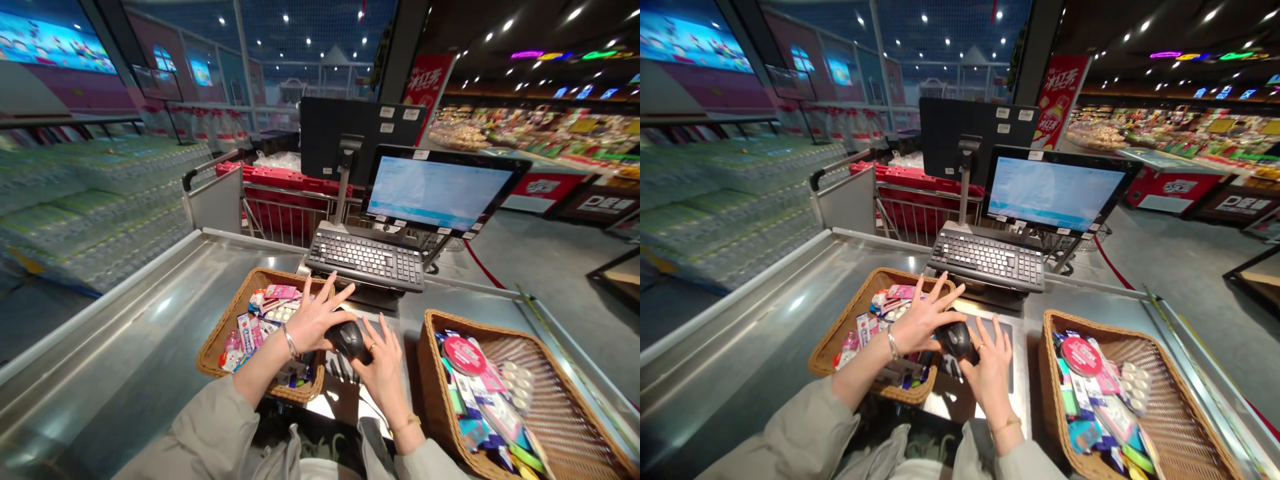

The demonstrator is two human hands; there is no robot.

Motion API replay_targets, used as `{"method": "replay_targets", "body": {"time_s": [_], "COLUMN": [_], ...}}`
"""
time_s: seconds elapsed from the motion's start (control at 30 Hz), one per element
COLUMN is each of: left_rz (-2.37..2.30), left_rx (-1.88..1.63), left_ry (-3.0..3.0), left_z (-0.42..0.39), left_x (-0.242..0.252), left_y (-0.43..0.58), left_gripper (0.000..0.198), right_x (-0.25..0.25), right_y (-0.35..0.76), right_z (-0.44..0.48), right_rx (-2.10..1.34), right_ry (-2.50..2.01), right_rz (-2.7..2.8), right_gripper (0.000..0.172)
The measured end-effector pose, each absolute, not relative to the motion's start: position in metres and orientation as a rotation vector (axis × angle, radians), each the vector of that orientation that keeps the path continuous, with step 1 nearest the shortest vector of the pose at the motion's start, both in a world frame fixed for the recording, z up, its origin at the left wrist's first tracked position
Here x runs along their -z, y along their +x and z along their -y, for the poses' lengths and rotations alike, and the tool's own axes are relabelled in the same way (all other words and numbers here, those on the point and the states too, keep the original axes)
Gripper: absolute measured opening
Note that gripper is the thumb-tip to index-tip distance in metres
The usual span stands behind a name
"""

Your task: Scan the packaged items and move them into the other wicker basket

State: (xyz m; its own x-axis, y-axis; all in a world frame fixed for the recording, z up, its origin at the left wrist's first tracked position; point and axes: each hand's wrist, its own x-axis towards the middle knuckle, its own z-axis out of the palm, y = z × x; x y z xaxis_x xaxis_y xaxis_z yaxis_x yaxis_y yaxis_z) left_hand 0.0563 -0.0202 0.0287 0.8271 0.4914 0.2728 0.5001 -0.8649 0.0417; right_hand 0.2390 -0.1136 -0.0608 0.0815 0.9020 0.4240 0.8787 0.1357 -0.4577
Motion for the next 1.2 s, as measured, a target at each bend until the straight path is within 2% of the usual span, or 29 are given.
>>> {"method": "replay_targets", "body": {"time_s": [0.37,0.67,0.9,1.0,1.03,1.1,1.2], "left_rz": [0.903,0.895,0.989,1.194,1.343,1.657,1.858], "left_rx": [0.448,0.455,0.403,0.375,0.379,0.359,0.224], "left_ry": [-3.029,-3.042,-3.067,-3.045,-2.97,-2.717,-2.482], "left_z": [0.013,0.01,0.009,-0.005,-0.013,-0.03,-0.055], "left_x": [-0.009,-0.011,0.001,0.017,0.025,0.042,0.07], "left_y": [0.054,0.047,0.046,0.028,0.019,-0.002,-0.029], "left_gripper": [0.094,0.087,0.096,0.096,0.093,0.074,0.054], "right_x": [0.067,0.067,0.071,0.072,0.073,0.073,0.074], "right_y": [0.239,0.234,0.233,0.235,0.236,0.237,0.239], "right_z": [0.108,0.106,0.105,0.105,0.105,0.106,0.107], "right_rx": [-0.075,-0.083,-0.167,-0.203,-0.206,-0.184,-0.128], "right_ry": [-1.621,-1.667,-1.664,-1.644,-1.647,-1.687,-1.749], "right_rz": [1.707,1.726,1.727,1.706,1.701,1.67,1.644], "right_gripper": [0.041,0.052,0.043,0.041,0.041,0.04,0.036]}}
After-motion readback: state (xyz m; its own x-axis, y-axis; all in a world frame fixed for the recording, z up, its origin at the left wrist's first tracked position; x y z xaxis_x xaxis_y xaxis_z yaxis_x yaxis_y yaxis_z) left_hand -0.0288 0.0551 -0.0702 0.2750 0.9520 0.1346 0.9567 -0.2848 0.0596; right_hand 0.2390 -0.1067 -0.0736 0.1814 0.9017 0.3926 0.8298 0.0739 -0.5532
